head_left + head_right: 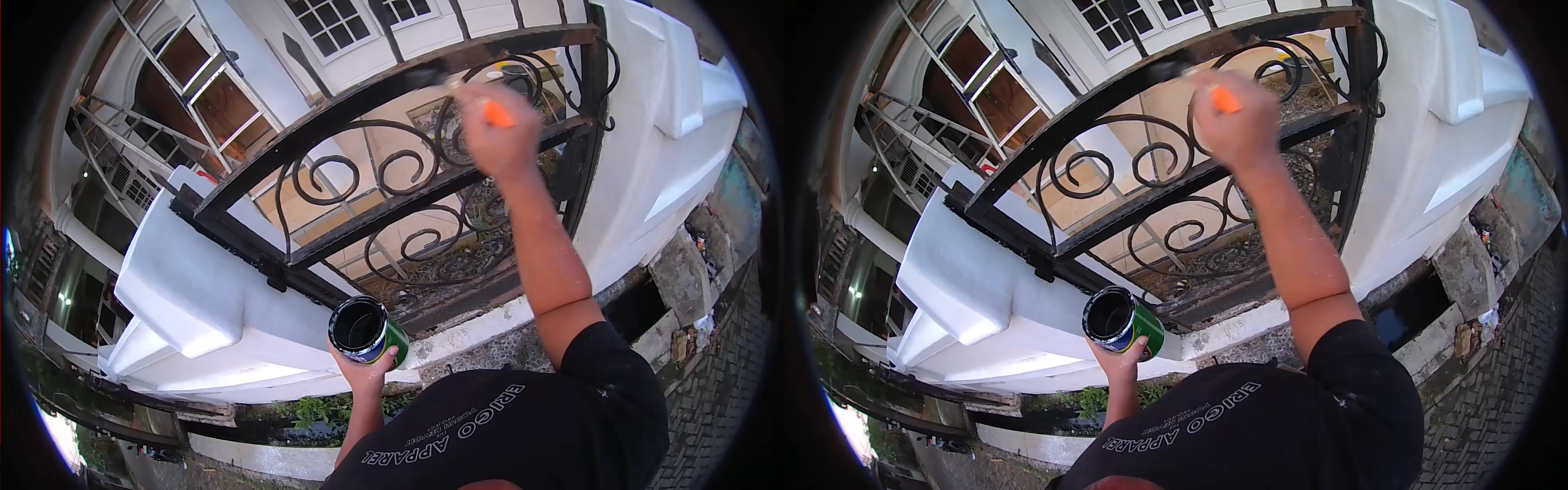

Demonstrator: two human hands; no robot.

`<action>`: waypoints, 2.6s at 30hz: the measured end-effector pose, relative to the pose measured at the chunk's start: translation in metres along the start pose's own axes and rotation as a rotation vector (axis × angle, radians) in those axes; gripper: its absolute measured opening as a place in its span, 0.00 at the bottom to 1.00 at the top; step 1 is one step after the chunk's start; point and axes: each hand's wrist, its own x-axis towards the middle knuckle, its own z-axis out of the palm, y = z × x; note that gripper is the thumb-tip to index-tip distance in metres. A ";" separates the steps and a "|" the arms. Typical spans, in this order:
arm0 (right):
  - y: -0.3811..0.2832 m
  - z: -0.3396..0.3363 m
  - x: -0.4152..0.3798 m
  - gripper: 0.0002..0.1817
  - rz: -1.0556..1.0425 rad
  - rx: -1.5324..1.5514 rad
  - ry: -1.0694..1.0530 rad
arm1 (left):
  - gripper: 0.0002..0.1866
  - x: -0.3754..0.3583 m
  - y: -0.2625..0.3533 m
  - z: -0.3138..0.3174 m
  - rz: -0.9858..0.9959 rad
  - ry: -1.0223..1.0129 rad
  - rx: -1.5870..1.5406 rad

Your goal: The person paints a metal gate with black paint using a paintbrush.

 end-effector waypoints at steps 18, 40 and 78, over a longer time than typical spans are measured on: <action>0.036 -0.069 0.024 0.06 0.075 0.085 -0.037 | 0.64 -0.002 0.007 0.081 0.029 -0.098 0.023; -0.023 -0.117 0.012 0.06 0.425 0.308 -1.431 | 0.61 -0.032 -0.003 0.202 0.143 -0.192 0.082; 0.054 -0.209 -0.004 0.09 0.658 0.780 -1.099 | 0.62 -0.040 0.008 0.186 0.137 -0.102 0.190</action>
